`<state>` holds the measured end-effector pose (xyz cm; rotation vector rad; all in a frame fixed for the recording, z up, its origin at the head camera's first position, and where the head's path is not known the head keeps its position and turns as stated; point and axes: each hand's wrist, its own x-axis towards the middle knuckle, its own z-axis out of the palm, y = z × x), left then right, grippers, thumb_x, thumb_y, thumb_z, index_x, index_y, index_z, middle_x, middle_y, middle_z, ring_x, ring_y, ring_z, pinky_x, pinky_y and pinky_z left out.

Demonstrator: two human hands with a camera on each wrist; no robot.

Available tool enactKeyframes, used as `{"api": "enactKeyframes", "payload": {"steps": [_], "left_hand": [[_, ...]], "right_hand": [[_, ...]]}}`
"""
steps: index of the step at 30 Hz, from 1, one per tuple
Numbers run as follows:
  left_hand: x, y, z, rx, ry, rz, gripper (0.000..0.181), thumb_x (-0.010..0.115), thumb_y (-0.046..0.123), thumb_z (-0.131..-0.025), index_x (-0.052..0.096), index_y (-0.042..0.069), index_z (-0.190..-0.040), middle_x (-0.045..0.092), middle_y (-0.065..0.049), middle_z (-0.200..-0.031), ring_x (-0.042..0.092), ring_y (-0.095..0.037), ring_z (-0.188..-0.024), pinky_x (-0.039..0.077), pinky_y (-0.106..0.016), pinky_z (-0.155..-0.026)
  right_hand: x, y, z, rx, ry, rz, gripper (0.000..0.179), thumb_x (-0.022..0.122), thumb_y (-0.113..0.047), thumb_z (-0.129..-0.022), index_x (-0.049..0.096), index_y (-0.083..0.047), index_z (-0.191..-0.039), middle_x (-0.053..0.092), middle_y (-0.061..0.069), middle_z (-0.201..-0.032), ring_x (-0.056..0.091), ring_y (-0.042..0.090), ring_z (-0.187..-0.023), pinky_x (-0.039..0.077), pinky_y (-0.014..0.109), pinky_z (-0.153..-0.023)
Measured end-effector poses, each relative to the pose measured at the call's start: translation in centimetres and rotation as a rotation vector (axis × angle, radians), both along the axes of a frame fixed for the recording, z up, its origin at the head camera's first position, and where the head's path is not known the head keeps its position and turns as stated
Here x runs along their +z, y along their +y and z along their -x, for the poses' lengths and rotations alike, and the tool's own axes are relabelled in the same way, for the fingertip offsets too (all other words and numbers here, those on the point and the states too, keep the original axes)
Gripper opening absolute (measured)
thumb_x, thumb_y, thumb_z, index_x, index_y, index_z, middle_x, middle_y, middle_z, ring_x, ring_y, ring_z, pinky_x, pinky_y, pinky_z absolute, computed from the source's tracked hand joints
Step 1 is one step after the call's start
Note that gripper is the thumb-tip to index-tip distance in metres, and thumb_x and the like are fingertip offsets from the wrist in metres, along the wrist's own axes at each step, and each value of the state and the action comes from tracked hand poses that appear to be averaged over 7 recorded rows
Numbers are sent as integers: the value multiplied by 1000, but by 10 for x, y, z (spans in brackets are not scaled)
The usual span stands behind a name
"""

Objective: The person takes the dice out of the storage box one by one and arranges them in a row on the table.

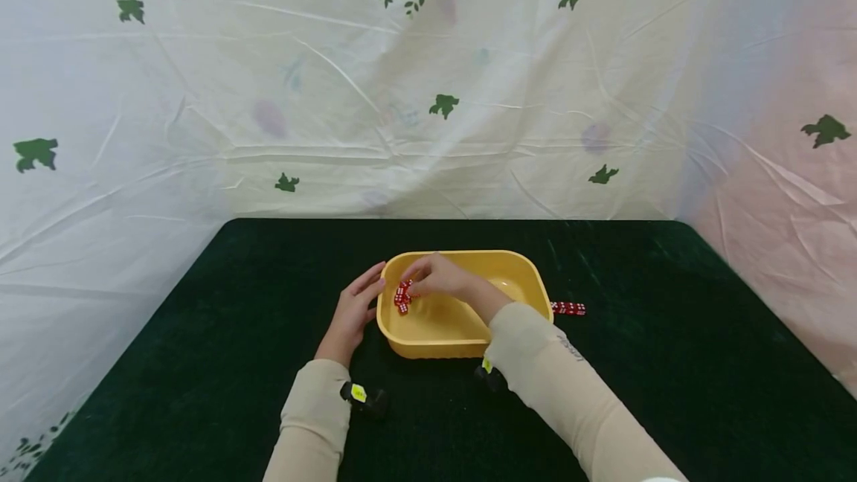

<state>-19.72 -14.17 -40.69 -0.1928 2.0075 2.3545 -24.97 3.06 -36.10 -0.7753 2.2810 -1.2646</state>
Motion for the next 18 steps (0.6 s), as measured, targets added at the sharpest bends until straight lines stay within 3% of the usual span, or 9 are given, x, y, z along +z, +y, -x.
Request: {"api": "enactKeyframes", "payload": {"steps": [5, 18], "left_hand": [[0, 0, 0, -10, 2, 0, 37, 52, 25, -86, 48, 22, -123, 45, 0, -121, 43, -19, -108, 39, -41, -86], [0, 0, 1, -9, 5, -10, 38, 53, 25, -86, 48, 20, -124, 44, -2, -122, 43, -20, -108, 39, -40, -85]], "right_hand": [[-4, -3, -2, 49, 0, -36, 21, 62, -5, -77, 63, -5, -98, 58, 6, -81, 52, 24, -72, 45, 31, -64], [-14, -11, -7, 24, -22, -91, 15, 61, -2, -77, 64, -4, -92, 57, 4, -79, 48, 17, -60, 45, 25, -55]]}}
